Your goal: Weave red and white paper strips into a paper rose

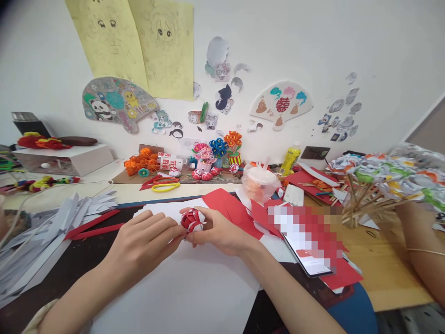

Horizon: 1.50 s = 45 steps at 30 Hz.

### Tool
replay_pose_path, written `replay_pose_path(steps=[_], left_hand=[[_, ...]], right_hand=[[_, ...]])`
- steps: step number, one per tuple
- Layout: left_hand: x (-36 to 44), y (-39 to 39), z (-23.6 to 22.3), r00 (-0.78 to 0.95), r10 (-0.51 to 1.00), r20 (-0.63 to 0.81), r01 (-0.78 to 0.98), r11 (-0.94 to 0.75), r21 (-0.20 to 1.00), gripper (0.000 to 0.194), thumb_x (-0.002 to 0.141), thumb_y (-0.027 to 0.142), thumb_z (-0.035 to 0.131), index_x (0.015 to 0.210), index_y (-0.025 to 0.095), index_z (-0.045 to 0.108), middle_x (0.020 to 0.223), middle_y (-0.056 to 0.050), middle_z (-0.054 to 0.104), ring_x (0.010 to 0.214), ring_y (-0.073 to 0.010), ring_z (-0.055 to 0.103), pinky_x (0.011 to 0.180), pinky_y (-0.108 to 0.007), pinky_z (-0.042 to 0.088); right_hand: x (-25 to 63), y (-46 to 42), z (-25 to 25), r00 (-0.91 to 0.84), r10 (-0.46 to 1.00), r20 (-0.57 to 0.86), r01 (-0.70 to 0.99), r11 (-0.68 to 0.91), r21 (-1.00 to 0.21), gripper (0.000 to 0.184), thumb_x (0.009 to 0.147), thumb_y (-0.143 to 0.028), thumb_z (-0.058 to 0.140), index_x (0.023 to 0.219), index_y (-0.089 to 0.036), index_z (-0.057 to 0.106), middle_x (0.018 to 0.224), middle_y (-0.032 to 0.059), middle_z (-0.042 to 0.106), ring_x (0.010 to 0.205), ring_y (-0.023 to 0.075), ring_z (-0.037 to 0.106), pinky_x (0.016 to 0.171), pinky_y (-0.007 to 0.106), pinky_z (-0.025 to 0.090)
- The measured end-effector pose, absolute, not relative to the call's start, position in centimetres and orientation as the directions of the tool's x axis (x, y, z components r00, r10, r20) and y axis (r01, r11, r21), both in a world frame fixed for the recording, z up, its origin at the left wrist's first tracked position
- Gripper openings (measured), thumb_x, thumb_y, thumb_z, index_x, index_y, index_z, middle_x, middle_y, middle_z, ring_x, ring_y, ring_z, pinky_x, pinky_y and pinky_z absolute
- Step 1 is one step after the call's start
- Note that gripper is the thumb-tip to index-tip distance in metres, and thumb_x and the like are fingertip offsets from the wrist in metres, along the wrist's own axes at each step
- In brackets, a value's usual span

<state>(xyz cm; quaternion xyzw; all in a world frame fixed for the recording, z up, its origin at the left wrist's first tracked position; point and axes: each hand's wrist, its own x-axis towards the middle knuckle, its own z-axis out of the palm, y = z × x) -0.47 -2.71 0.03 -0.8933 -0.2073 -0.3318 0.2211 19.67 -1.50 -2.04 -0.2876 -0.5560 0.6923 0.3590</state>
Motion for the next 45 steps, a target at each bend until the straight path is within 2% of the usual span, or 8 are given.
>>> replay_pose_path(steps=[4,7,10,14,19,24,30,45], left_hand=[[-0.3,-2.9,-0.2,0.709,0.154,0.688,0.510,-0.786,-0.350,0.014,0.088,0.006,0.055,0.080,0.014,0.063,0.062,0.001,0.056,0.056,-0.0144,0.041,0.055,-0.032,0.022],[-0.3,-3.0,-0.3,0.676,0.167,0.718,0.520,-0.799,-0.303,0.014,0.089,0.006,0.054,0.083,0.014,0.064,0.067,0.000,0.062,0.057,-0.0137,0.047,0.056,-0.031,0.025],[-0.3,-3.2,-0.1,0.585,0.355,0.729,0.542,-0.840,-0.026,0.013,0.091,0.012,0.055,0.086,0.018,0.066,0.075,0.000,0.067,0.062,-0.0120,0.053,0.058,-0.028,0.033],[-0.2,-3.3,0.6,0.489,0.682,0.545,0.513,-0.729,0.453,0.013,0.089,0.019,0.058,0.083,0.021,0.069,0.073,0.002,0.067,0.059,-0.0096,0.051,0.055,-0.021,0.037],[0.0,-3.2,1.1,0.414,0.818,0.400,0.482,-0.569,0.666,0.018,0.086,0.023,0.061,0.074,0.020,0.073,0.063,0.003,0.065,0.050,-0.0084,0.037,0.045,-0.020,0.030],[0.2,-3.2,0.9,0.366,0.842,0.397,0.507,-0.538,0.673,0.013,0.081,0.021,0.066,0.073,0.022,0.075,0.056,0.004,0.059,0.047,-0.0080,0.032,0.043,-0.020,0.025],[0.0,-3.4,0.6,0.434,0.752,0.497,0.506,-0.659,0.556,0.012,0.082,0.016,0.065,0.079,0.023,0.074,0.069,0.003,0.067,0.052,-0.0079,0.042,0.049,-0.019,0.030],[-0.6,-3.2,1.0,0.583,0.670,0.460,0.539,-0.742,0.399,0.014,0.090,0.017,0.057,0.079,0.022,0.065,0.075,0.003,0.064,0.059,-0.0091,0.050,0.054,-0.020,0.034]], right_hand=[[19.6,-1.4,-2.1,-0.573,0.820,0.007,-0.152,-0.097,-0.984,0.049,0.071,-0.023,0.083,0.115,-0.020,0.061,0.082,-0.0008,0.063,0.065,0.0108,0.057,0.058,0.024,0.042],[19.7,-1.2,-2.2,-0.572,0.820,0.031,-0.164,-0.077,-0.983,0.040,0.072,-0.026,0.082,0.107,-0.019,0.063,0.083,-0.0002,0.064,0.066,0.0116,0.058,0.060,0.026,0.043],[19.8,-1.2,-2.2,-0.578,0.815,0.039,-0.186,-0.085,-0.979,0.032,0.070,-0.026,0.083,0.095,-0.018,0.064,0.082,-0.0002,0.064,0.069,0.0123,0.059,0.064,0.027,0.045],[19.9,-1.2,-2.1,-0.581,0.814,0.032,-0.189,-0.097,-0.977,0.031,0.070,-0.021,0.082,0.095,-0.018,0.064,0.084,-0.0001,0.063,0.071,0.0123,0.059,0.067,0.027,0.046],[19.9,-1.2,-2.0,-0.593,0.805,0.026,-0.163,-0.088,-0.983,0.031,0.071,-0.019,0.081,0.097,-0.019,0.064,0.086,-0.0001,0.063,0.073,0.0120,0.060,0.068,0.026,0.048],[19.9,-1.2,-2.2,-0.590,0.807,0.035,-0.153,-0.069,-0.986,0.040,0.070,-0.021,0.082,0.105,-0.019,0.063,0.090,0.0012,0.064,0.077,0.0136,0.060,0.069,0.027,0.049],[19.8,-1.2,-2.0,-0.588,0.808,0.016,-0.141,-0.083,-0.987,0.040,0.066,-0.022,0.084,0.101,-0.019,0.064,0.092,0.0019,0.065,0.078,0.0145,0.060,0.070,0.027,0.047],[19.8,-1.5,-1.6,-0.642,0.766,0.037,-0.122,-0.054,-0.991,0.036,0.069,-0.022,0.082,0.099,-0.019,0.062,0.088,0.0012,0.065,0.077,0.0142,0.060,0.070,0.028,0.048]])
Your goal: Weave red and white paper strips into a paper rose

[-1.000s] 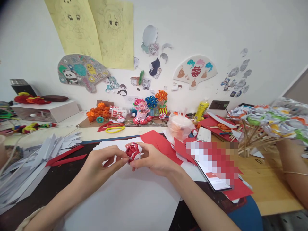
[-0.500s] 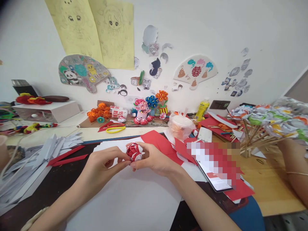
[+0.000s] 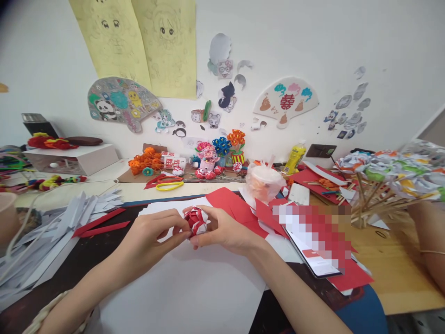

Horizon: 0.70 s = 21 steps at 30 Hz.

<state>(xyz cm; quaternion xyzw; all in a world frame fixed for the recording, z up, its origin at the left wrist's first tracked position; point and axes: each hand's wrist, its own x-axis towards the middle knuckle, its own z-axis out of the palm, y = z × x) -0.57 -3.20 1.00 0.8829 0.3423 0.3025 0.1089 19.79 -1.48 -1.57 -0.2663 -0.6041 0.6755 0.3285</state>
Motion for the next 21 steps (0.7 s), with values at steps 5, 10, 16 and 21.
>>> replay_pose_path(steps=[5,10,16,21], left_hand=[[-0.37,-3.44,0.98,0.608,0.621,0.496,0.560,-0.777,0.287,0.016,0.095,0.021,0.049,0.083,0.020,0.061,0.078,0.002,0.061,0.058,-0.0095,0.048,0.054,-0.022,0.033],[-0.26,-3.41,1.27,0.557,0.672,0.489,0.497,-0.741,0.451,0.017,0.093,0.023,0.054,0.080,0.020,0.064,0.075,0.001,0.061,0.060,-0.0099,0.050,0.053,-0.021,0.035],[-0.86,-3.31,1.64,0.384,0.717,0.582,0.422,-0.696,0.581,0.010,0.089,0.023,0.061,0.081,0.020,0.067,0.070,0.002,0.060,0.056,-0.0094,0.044,0.049,-0.021,0.034],[-0.82,-3.63,1.21,0.433,0.676,0.596,0.406,-0.737,0.541,0.007,0.089,0.019,0.061,0.086,0.020,0.066,0.075,0.001,0.059,0.059,-0.0084,0.046,0.050,-0.019,0.036]], right_hand=[[19.82,-1.43,-1.80,-0.624,0.780,0.047,-0.148,-0.059,-0.987,0.035,0.070,-0.023,0.083,0.098,-0.019,0.063,0.083,-0.0005,0.064,0.072,0.0130,0.061,0.067,0.027,0.048],[19.87,-1.54,-1.63,-0.606,0.795,0.041,-0.120,-0.041,-0.992,0.039,0.068,-0.026,0.085,0.098,-0.018,0.063,0.086,0.0007,0.065,0.075,0.0138,0.061,0.068,0.028,0.048],[19.76,-1.52,-1.45,-0.590,0.803,0.089,-0.119,0.023,-0.993,0.037,0.071,-0.031,0.083,0.099,-0.017,0.064,0.083,0.0016,0.064,0.069,0.0137,0.060,0.062,0.027,0.047],[19.78,-1.60,-1.60,-0.595,0.797,0.106,-0.131,0.034,-0.991,0.031,0.073,-0.031,0.081,0.093,-0.016,0.063,0.078,0.0010,0.063,0.069,0.0137,0.059,0.063,0.027,0.047]])
